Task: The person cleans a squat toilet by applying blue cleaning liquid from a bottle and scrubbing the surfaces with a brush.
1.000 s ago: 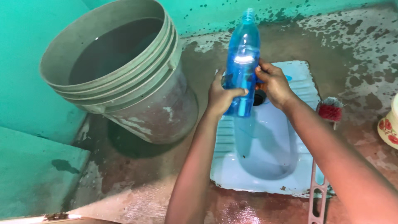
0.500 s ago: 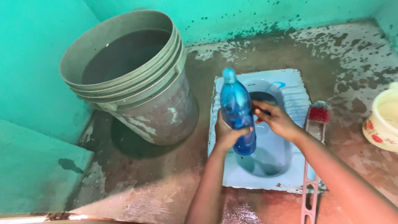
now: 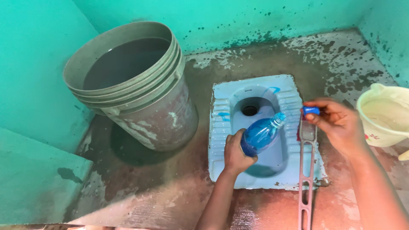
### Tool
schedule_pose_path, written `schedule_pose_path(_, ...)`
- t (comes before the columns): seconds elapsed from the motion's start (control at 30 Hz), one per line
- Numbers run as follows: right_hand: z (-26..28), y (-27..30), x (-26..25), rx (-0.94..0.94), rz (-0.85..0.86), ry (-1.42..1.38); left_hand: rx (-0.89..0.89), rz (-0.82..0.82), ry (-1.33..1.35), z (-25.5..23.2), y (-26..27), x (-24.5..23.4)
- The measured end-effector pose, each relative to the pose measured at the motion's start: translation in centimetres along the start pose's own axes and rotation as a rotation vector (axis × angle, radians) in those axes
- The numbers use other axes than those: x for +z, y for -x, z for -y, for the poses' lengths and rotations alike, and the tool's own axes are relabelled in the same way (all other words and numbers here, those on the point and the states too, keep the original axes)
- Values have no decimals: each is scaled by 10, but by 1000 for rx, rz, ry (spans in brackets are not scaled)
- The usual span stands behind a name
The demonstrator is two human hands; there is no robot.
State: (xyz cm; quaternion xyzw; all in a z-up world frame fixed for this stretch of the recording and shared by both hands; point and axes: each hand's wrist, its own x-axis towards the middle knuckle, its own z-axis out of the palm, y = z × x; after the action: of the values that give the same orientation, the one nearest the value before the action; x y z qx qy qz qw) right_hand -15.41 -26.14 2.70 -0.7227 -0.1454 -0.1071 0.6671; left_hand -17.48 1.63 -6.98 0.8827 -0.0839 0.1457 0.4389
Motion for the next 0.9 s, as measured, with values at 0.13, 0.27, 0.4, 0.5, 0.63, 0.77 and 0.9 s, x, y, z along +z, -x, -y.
schedule_pose_path(0.13,18,5,15,-61,174,184,49,-21,10,-1,4,0)
schedule_pose_path(0.27,23,4,28,-36,246,409,87,-14,3,3,5,4)
schedule_pose_path(0.4,24,2,34,-95,290,494,91,-17,14,6,5,9)
schedule_pose_path(0.5,22,-2,36,-152,334,567,67,0,3,9,6,10)
schedule_pose_path(0.63,22,-4,42,-86,323,618,120,-51,22,11,6,10)
schedule_pose_path(0.77,27,-5,53,41,247,922,108,-57,41,10,7,12)
schedule_pose_path(0.9,34,-4,53,183,179,1174,102,-23,10,5,7,12)
